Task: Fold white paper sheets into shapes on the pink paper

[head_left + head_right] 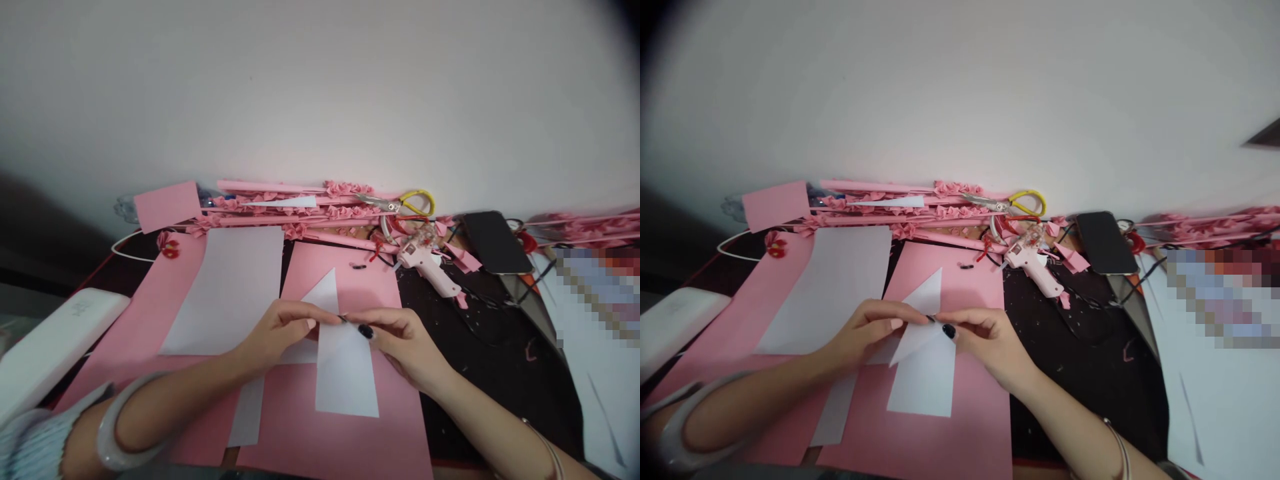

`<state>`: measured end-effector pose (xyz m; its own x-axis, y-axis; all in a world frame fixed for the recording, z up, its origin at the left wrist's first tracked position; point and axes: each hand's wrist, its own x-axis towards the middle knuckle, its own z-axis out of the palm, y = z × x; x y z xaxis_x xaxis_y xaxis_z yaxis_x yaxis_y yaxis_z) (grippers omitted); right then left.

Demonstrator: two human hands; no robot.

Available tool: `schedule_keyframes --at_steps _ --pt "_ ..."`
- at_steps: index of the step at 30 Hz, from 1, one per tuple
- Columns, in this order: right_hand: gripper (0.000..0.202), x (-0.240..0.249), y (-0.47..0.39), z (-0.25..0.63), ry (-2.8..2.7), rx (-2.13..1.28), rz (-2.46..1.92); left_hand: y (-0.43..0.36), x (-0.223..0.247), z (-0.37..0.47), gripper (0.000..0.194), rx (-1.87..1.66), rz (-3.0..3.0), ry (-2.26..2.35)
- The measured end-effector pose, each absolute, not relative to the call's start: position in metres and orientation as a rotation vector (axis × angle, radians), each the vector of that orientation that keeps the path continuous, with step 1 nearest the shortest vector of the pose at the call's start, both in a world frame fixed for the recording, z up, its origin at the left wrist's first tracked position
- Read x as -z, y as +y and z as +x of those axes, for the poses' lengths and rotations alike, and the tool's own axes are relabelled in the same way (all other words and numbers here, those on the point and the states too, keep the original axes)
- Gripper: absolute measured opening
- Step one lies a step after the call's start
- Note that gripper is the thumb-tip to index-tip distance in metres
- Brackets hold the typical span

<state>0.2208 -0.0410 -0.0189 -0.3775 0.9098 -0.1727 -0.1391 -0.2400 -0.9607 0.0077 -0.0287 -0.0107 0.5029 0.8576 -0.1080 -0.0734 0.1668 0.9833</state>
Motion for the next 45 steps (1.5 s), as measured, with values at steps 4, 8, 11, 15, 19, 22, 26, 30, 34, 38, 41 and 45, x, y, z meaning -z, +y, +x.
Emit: schedule_keyframes --at_steps 4,8,11,15,19,22,26,30,34,38,41,45 --pt "0.014 0.011 -0.042 0.217 -1.315 -1.615 -1.1 -0.033 0.006 0.012 0.018 -0.743 1.454 0.923" --pt "0.018 0.006 -0.043 0.214 -1.381 -1.493 -1.229 -0.036 0.007 0.015 0.03 -0.743 1.457 1.009" --pt "0.011 0.004 -0.044 0.214 -1.464 -1.468 -1.253 -0.036 0.009 0.015 0.026 -0.687 1.446 1.025" --pt "0.013 0.005 -0.045 0.213 -1.591 -1.483 -1.251 -0.034 0.01 0.015 0.022 -0.602 1.531 1.016" --pt "0.015 0.005 -0.046 0.212 -1.718 -1.51 -1.192 -0.034 0.008 0.016 0.022 -0.568 1.626 1.016" --pt "0.015 0.003 -0.046 0.212 -1.814 -1.49 -1.163 -0.036 0.006 0.017 0.024 -0.519 1.707 1.003" --pt "0.016 -0.003 -0.044 0.215 -1.756 -1.593 -1.169 -0.037 0.004 0.017 0.026 -0.505 1.68 0.992" --pt "0.015 -0.006 -0.037 0.223 -1.555 -1.748 -1.167 -0.033 0.004 0.014 0.027 -0.547 1.589 1.025" --pt "0.016 -0.008 -0.029 0.231 -1.473 -1.678 -1.206 -0.03 0.005 0.012 0.025 -0.578 1.533 1.048" --pt "0.015 -0.007 -0.032 0.224 -1.431 -1.663 -1.154 -0.031 0.006 0.015 0.022 -0.616 1.52 1.027" --pt "0.018 -0.002 -0.041 0.215 -1.569 -1.659 -1.163 -0.033 0.006 0.019 0.022 -0.575 1.552 0.976" --pt "0.019 0.005 -0.05 0.21 -1.743 -1.51 -1.214 -0.033 0.002 0.021 0.021 -0.49 1.595 0.939"
